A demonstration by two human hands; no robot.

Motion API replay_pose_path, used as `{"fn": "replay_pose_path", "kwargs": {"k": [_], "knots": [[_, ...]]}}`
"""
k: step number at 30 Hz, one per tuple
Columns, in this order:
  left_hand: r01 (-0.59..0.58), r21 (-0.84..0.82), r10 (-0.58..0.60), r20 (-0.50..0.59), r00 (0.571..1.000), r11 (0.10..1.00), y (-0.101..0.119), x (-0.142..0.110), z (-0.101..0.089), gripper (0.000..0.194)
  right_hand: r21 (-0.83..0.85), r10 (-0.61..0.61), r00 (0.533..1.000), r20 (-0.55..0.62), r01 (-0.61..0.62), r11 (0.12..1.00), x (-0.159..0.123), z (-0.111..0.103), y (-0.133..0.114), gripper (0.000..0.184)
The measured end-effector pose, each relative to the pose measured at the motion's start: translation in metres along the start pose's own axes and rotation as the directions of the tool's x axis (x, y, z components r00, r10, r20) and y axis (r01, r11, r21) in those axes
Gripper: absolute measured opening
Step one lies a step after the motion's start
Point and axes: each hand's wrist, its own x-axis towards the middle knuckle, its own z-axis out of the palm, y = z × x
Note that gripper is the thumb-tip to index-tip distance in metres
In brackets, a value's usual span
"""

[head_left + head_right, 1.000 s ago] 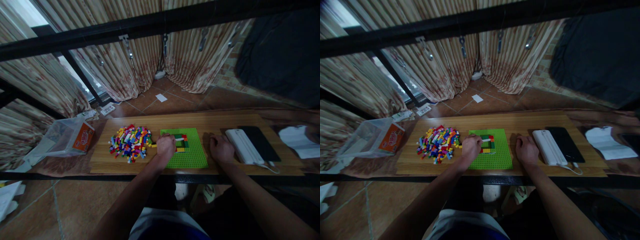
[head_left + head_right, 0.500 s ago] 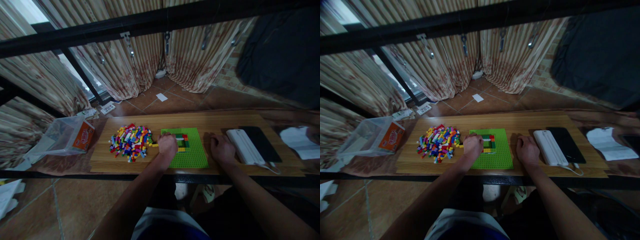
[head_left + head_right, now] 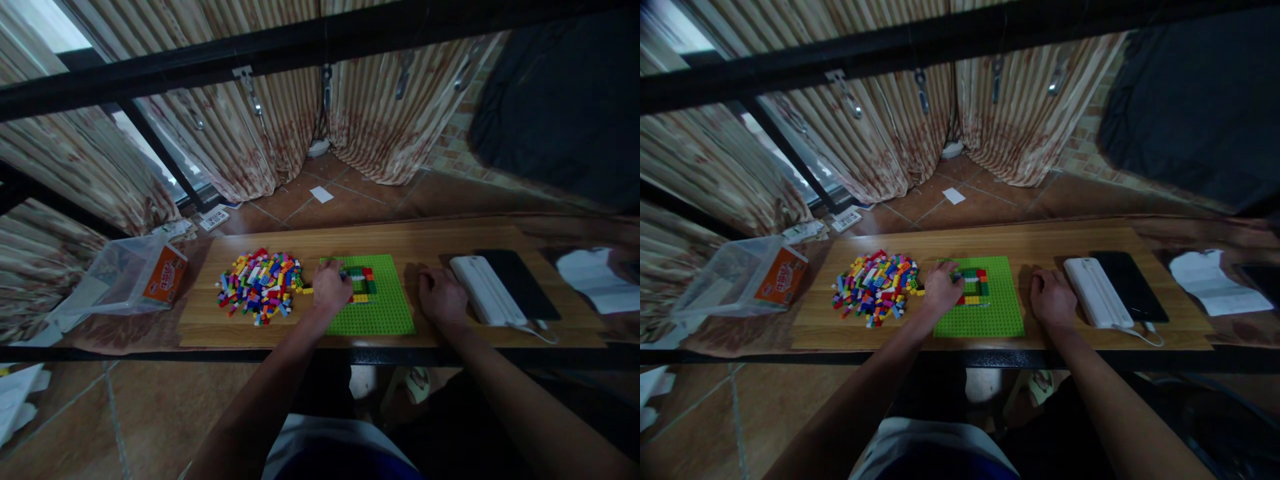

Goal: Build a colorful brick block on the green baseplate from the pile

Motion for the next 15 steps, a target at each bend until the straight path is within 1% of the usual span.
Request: {"fn": "replay_pose_path", "kwargs": {"k": [6, 11, 15], "knots": [[0.002, -0.001, -0.002, 0.022, 1.0, 1.0, 0.005, 0.006, 0.005, 0.036, -0.023, -0.006, 1.0, 0.001, 0.006, 1.0, 0.0, 0.0, 0.0, 0.028], [0.062, -0.013, -0.062, 0.041, 0.997, 0.998, 0.012, 0.004, 0.004, 0.033, -0.018, -0.028, 1.0, -0.006, 0.028, 0.999, 0.0, -0.001, 0.0, 0.029], [0.12, -0.024, -0.118, 0.076, 0.99, 0.992, 0.015, 0.007, 0.004, 0.028, -0.032, -0.035, 0.999, -0.024, 0.034, 0.999, 0.0, 0.0, 0.001, 0.029]]}}
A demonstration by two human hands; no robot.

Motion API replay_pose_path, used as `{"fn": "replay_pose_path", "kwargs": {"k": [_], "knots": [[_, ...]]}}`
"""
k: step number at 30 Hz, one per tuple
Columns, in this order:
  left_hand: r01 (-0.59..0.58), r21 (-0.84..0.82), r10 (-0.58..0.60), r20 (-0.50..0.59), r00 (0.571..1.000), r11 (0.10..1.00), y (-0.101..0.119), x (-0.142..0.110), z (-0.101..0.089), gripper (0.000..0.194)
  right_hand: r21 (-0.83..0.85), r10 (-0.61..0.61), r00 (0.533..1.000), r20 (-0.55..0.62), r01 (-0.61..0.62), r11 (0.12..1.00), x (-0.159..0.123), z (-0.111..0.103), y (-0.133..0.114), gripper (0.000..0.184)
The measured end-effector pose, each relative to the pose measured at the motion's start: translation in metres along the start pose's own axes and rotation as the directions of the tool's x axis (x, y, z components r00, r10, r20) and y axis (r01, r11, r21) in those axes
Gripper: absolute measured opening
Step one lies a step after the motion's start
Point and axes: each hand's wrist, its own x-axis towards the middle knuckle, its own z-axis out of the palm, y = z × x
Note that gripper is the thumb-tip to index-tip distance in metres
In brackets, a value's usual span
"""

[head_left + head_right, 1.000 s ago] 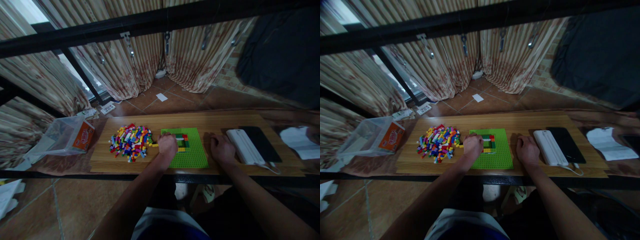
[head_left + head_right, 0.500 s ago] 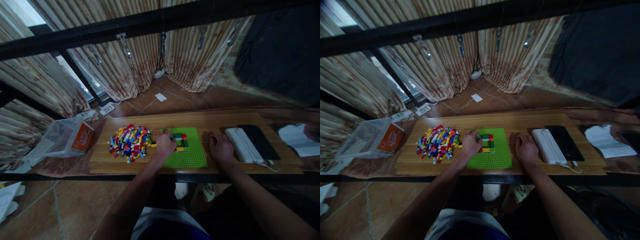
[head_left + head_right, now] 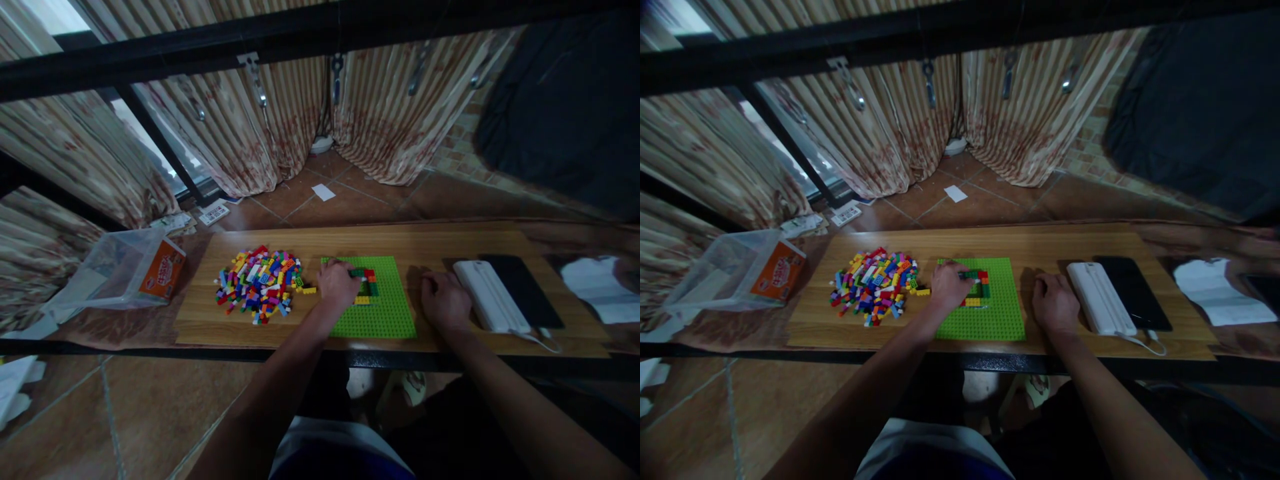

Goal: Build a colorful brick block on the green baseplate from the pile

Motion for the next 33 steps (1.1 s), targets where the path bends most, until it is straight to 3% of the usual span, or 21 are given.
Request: {"fn": "replay_pose_path", "kwargs": {"k": [7, 12, 17, 24, 27, 31, 33], "knots": [[0.066, 0.004, -0.066, 0.037, 0.997, 0.998, 0.002, 0.005, 0.003, 0.026, -0.009, -0.033, 0.999, -0.037, 0.033, 0.999, -0.002, 0.006, 0.006, 0.03], [0.044, 0.025, -0.045, 0.03, 0.999, 0.999, 0.002, 0.002, 0.001, 0.025, -0.015, -0.031, 0.999, -0.02, 0.03, 0.999, -0.002, 0.006, 0.005, 0.028], [0.023, 0.067, -0.024, 0.021, 0.999, 0.998, 0.003, -0.005, -0.004, 0.026, 0.011, -0.004, 1.0, -0.005, 0.004, 1.0, -0.001, 0.002, 0.0, 0.03], [0.08, 0.115, -0.086, 0.049, 0.995, 0.99, 0.008, -0.007, 0.001, 0.035, 0.076, 0.035, 0.999, 0.005, -0.035, 0.997, 0.001, 0.004, 0.003, 0.032], [0.047, 0.148, -0.055, 0.052, 0.997, 0.988, 0.008, -0.003, 0.002, 0.04, 0.242, 0.12, 0.992, -0.029, -0.109, 0.964, 0.002, 0.004, 0.012, 0.034], [0.034, 0.203, -0.046, 0.058, 0.997, 0.979, 0.011, 0.004, 0.003, 0.045, 0.434, 0.323, 0.944, -0.071, -0.262, 0.862, 0.002, 0.002, 0.02, 0.034], [0.039, 0.22, -0.054, 0.059, 0.997, 0.975, 0.016, 0.009, 0.005, 0.046, 0.458, 0.334, 0.94, -0.068, -0.268, 0.848, 0.001, 0.001, 0.02, 0.034]]}}
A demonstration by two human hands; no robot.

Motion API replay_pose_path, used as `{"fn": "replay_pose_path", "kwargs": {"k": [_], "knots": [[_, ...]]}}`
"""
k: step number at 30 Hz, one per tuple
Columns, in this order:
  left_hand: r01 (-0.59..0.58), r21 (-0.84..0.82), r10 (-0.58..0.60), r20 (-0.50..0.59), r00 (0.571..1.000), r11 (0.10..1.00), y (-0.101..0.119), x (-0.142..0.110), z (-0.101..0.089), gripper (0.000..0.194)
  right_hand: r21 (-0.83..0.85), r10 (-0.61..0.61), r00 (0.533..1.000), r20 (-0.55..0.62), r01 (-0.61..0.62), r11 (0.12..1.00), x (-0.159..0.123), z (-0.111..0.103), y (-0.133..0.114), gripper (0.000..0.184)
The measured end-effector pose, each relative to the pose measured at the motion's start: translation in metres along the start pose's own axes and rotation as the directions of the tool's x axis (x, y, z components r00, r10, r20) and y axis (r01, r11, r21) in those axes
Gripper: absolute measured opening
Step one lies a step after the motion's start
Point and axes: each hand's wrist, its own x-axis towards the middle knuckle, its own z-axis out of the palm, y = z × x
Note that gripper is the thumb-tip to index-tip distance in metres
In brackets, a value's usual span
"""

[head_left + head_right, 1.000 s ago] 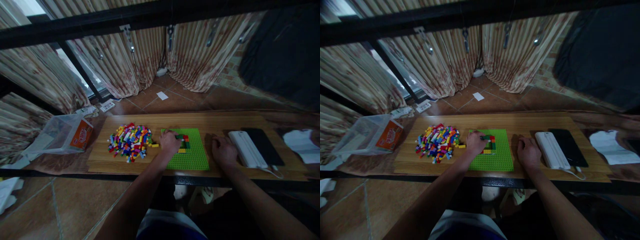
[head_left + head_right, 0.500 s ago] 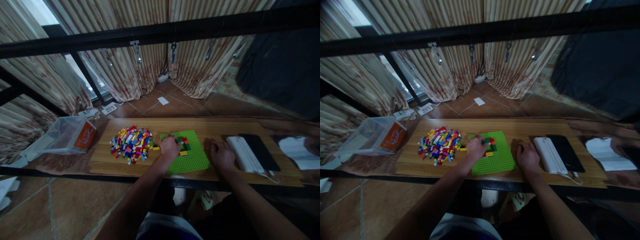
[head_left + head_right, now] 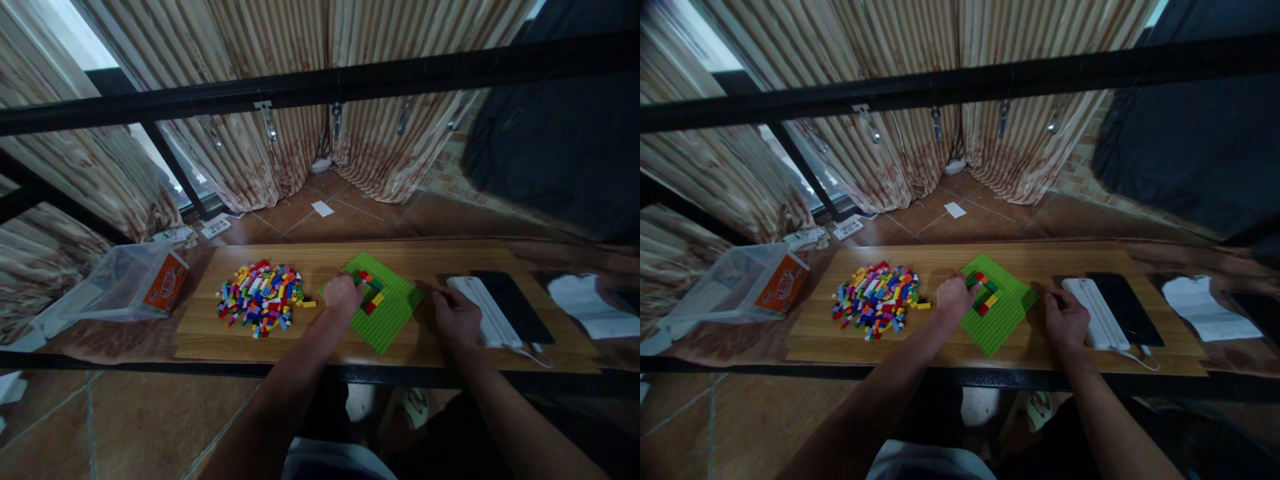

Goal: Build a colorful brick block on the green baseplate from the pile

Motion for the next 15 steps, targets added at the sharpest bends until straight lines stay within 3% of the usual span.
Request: {"fn": "replay_pose_path", "kwargs": {"k": [7, 15], "knots": [[0.032, -0.008, -0.032, 0.014, 0.999, 0.999, 0.017, 0.007, 0.002, 0.042, -0.04, -0.082, 0.995, 0.055, 0.084, 0.996, 0.0, 0.002, -0.003, 0.033], [0.092, 0.004, -0.092, -0.007, 0.996, 0.996, 0.007, -0.03, 0.008, 0.047, -0.078, -0.106, 0.99, 0.093, 0.114, 0.99, -0.001, 0.003, -0.009, 0.034]]}}
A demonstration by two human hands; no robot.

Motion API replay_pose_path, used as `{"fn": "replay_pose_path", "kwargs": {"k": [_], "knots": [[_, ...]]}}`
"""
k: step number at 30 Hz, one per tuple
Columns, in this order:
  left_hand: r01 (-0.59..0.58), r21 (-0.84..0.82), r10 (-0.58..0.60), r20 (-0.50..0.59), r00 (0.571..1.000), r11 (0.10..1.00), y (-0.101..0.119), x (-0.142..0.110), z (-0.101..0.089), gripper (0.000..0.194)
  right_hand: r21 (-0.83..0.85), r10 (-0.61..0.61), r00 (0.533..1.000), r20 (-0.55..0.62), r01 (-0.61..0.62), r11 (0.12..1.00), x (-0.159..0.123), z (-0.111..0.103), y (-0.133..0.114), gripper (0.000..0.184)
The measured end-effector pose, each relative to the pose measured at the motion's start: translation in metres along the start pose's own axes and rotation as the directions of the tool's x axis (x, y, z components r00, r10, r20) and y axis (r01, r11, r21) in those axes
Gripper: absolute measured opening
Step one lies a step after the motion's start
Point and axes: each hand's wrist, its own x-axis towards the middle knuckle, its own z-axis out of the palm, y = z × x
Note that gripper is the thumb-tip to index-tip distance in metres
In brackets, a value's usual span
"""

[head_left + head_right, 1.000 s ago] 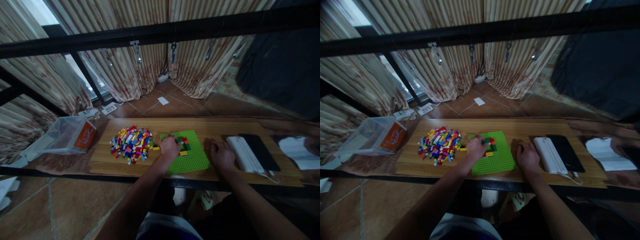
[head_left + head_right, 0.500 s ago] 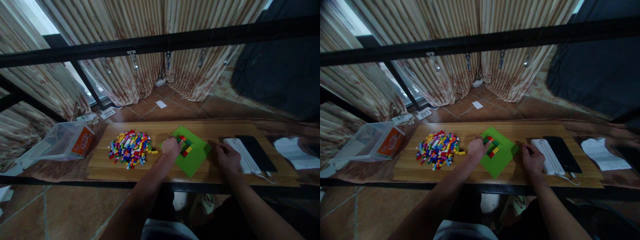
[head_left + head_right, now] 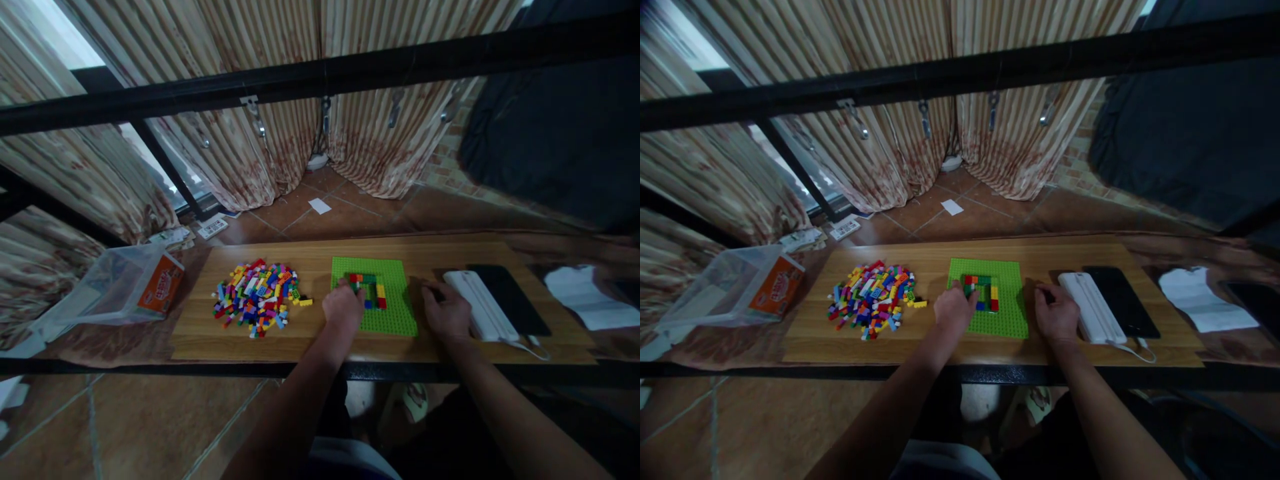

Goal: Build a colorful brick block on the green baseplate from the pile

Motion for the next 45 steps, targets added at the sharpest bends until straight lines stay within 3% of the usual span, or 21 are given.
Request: {"fn": "replay_pose_path", "kwargs": {"k": [13, 20, 25, 28, 30, 32, 34, 35, 36, 38, 41, 45], "knots": [[0.015, -0.04, -0.013, 0.045, 0.999, 0.999, -0.033, -0.02, -0.009, 0.046, -0.083, -0.025, 0.999, 0.044, 0.029, 0.996, 0.001, -0.003, 0.005, 0.03], [-0.087, -0.196, 0.091, 0.011, 0.996, 0.977, -0.057, -0.043, -0.01, 0.04, -0.117, 0.032, 0.998, 0.057, -0.025, 0.993, 0.001, -0.006, 0.002, 0.03], [-0.156, -0.385, 0.136, -0.079, 0.988, 0.91, -0.117, -0.067, -0.026, 0.028, -0.101, 0.024, 0.998, 0.055, -0.018, 0.995, 0.0, -0.008, 0.001, 0.022], [-0.066, -0.43, -0.044, -0.24, 0.97, 0.9, -0.172, -0.075, -0.044, 0.025, -0.111, 0.06, 0.997, 0.052, -0.054, 0.992, 0.002, -0.009, 0.005, 0.021], [0.056, -0.457, -0.226, -0.328, 0.917, 0.888, -0.211, -0.075, -0.056, 0.023, -0.128, 0.103, 0.994, 0.04, -0.098, 0.987, 0.003, -0.01, 0.0, 0.022], [0.158, -0.462, -0.358, -0.385, 0.85, 0.872, -0.246, -0.069, -0.067, 0.025, -0.136, 0.066, 0.998, 0.006, -0.064, 0.989, 0.0, -0.009, -0.017, 0.024], [0.237, -0.415, -0.42, -0.43, 0.799, 0.878, -0.275, -0.059, -0.074, 0.027, -0.1, -0.105, 0.994, -0.041, 0.1, 0.99, -0.011, -0.004, -0.048, 0.027], [0.262, -0.386, -0.43, -0.458, 0.778, 0.884, -0.286, -0.052, -0.076, 0.028, -0.052, -0.192, 0.981, 0.008, 0.192, 0.98, -0.019, 0.0, -0.067, 0.029], [0.269, -0.359, -0.425, -0.486, 0.764, 0.894, -0.295, -0.044, -0.077, 0.03, 0.016, -0.243, 0.97, 0.008, 0.243, 0.97, -0.029, 0.006, -0.088, 0.029], [0.293, -0.321, -0.428, -0.531, 0.732, 0.9, -0.307, -0.029, -0.077, 0.032, 0.162, -0.328, 0.936, 0.125, 0.307, 0.938, -0.051, 0.022, -0.13, 0.027], [0.309, -0.271, -0.411, -0.568, 0.713, 0.912, -0.317, -0.008, -0.073, 0.034, 0.312, -0.409, 0.859, 0.308, 0.315, 0.896, -0.082, 0.051, -0.18, 0.023], [0.299, -0.231, -0.378, -0.568, 0.731, 0.926, -0.326, 0.009, -0.065, 0.035, 0.325, -0.476, 0.751, 0.457, 0.357, 0.876, -0.099, 0.092, -0.22, 0.022]]}}
